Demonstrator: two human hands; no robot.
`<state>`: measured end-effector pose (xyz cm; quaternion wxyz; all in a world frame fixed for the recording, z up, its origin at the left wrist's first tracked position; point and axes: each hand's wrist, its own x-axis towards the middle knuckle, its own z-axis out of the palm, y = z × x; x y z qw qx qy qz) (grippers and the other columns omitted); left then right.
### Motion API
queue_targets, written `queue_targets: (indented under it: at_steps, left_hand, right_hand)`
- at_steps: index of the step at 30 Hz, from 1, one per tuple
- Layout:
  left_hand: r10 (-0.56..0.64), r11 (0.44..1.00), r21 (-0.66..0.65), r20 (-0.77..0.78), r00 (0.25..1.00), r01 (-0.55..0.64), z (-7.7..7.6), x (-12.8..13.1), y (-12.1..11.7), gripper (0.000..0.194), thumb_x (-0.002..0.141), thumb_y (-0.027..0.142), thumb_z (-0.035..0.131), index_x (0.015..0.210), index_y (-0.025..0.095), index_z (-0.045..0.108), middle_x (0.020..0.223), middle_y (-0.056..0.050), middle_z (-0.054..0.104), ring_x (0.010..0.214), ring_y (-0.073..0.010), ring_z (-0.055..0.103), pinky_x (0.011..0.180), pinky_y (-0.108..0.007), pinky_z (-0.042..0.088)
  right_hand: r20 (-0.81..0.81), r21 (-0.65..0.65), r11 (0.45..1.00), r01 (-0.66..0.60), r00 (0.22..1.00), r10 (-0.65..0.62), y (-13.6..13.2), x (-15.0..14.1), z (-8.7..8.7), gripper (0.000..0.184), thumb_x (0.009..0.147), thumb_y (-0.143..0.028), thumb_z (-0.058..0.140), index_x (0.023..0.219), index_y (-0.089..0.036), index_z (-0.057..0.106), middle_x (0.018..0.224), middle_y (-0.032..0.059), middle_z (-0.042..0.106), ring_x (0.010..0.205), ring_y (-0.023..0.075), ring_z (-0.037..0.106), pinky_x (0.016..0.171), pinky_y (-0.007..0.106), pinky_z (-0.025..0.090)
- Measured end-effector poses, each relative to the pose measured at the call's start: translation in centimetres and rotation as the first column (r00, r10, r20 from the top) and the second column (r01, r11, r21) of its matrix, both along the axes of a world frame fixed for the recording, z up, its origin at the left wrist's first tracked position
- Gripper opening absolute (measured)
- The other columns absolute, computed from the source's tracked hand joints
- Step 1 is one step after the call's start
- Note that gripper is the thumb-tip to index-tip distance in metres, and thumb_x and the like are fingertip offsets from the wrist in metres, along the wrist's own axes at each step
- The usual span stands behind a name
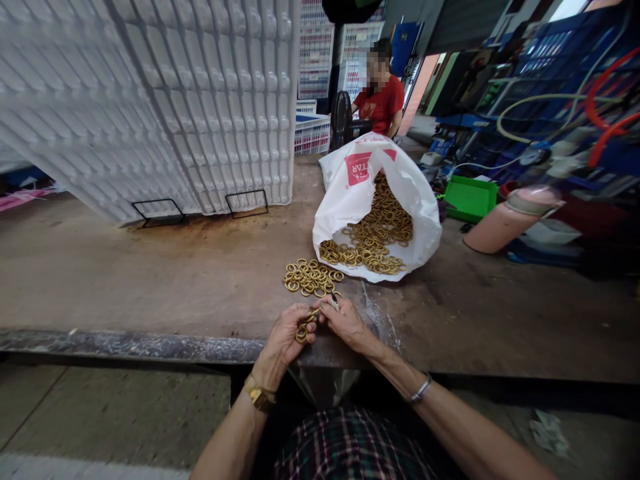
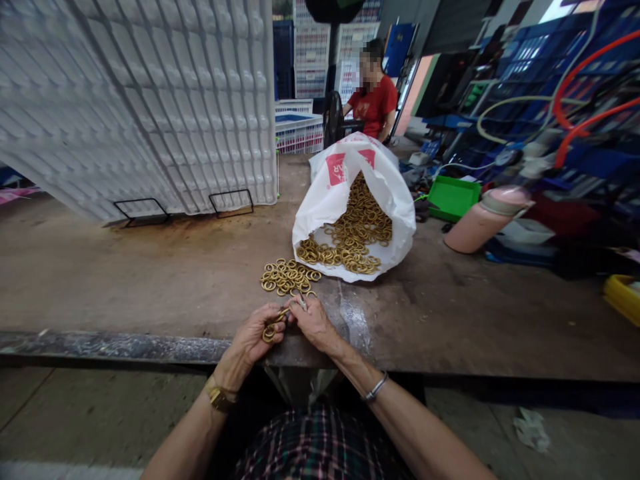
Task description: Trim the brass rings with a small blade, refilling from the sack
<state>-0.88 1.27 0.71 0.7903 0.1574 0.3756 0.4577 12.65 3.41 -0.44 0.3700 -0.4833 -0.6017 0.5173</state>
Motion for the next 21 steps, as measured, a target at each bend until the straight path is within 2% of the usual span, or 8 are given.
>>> queue_targets:
  at_steps: [12, 18, 21]
  left_hand:
    - [-0.035, 0.999, -0.011, 0.011, 0.999, 0.035, 0.15, -0.11, 0.15, 0.017, 0.057, 0.011, 0.057, 0.068, 0.016, 0.044, 0.056, 0.0, 0.056, 0.034, -0.0015, 0.034, 0.032, -0.012, 0.02]
    - [-0.047, 0.999, -0.018, 0.004, 0.999, 0.047, 0.32, -0.13, 0.21, 0.018, 0.055, 0.011, 0.055, 0.068, 0.016, 0.044, 0.054, 0.002, 0.054, 0.032, -0.0009, 0.031, 0.031, -0.013, 0.018]
    - [-0.025, 0.999, -0.026, -0.005, 1.0, 0.025, 0.12, -0.11, 0.2, 0.02, 0.055, 0.011, 0.056, 0.071, 0.016, 0.044, 0.051, 0.005, 0.049, 0.032, -0.0015, 0.032, 0.032, -0.013, 0.019]
  right_hand:
    - [0.012, -0.016, 1.0, 0.001, 1.0, -0.001, -0.04, -0.19, 0.24, 0.02, 0.077, -0.028, 0.044, 0.075, -0.016, 0.061, 0.055, -0.0039, 0.053, 0.045, 0.0073, 0.04, 0.046, 0.02, 0.032]
    - [-0.041, -0.049, 0.999, -0.008, 0.999, 0.006, -0.19, -0.24, -0.23, 0.023, 0.079, -0.034, 0.045, 0.075, -0.017, 0.059, 0.05, -0.006, 0.047, 0.041, 0.0064, 0.035, 0.044, 0.019, 0.03]
    - [-0.011, -0.01, 1.0, -0.001, 1.0, 0.001, -0.37, -0.26, 0.08, 0.025, 0.079, -0.038, 0.046, 0.072, -0.016, 0.057, 0.051, -0.0055, 0.047, 0.044, 0.0069, 0.038, 0.047, 0.02, 0.032]
